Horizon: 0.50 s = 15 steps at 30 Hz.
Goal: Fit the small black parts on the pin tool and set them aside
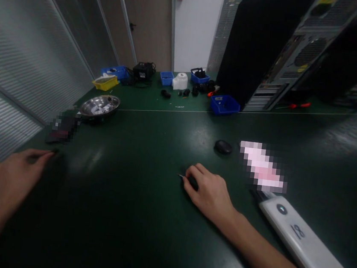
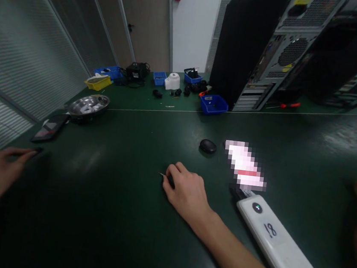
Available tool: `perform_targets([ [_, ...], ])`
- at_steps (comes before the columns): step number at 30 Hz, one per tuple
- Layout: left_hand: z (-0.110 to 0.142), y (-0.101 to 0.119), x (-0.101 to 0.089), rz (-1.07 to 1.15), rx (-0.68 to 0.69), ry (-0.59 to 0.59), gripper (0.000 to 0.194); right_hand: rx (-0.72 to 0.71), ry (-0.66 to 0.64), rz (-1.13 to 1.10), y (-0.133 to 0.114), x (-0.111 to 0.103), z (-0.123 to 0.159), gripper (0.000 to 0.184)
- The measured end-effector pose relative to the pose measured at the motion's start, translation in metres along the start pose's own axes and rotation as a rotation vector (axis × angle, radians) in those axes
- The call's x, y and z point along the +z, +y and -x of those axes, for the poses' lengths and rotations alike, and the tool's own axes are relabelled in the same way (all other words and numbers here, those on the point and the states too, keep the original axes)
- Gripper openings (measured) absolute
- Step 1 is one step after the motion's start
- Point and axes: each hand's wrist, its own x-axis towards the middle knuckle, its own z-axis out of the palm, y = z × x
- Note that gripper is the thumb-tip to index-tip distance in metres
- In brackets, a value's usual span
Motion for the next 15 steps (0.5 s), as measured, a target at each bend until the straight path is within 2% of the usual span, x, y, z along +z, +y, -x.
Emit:
perform_targets([
  [2, 0.021, 0.063, -0.011, 0.174, 0.185, -0.073, 0.039, 0.003, 0.022, -0.022, -0.001, -0.001, 0.000, 0.013],
  [5, 0.065, 0.157, -0.022, 0.546, 0.550, -0.203, 0.031, -0.009, 0.042, -0.092, -0.004, -0.001, 0.002, 0.013],
  [8, 0.104, 0.227, -0.021, 0.739, 0.847, -0.380, 0.016, -0.029, 0.045, -0.126, -0.007, -0.001, 0.002, 0.013],
  [11, 0.122, 0.262, -0.011, 0.799, 0.964, -0.469, 0.012, -0.029, 0.042, -0.120, -0.009, 0.000, 0.002, 0.013],
  [15, 0.123, 0.268, 0.002, 0.813, 0.935, -0.441, 0.010, -0.015, 0.018, -0.106, -0.009, 0.001, 0.001, 0.013],
])
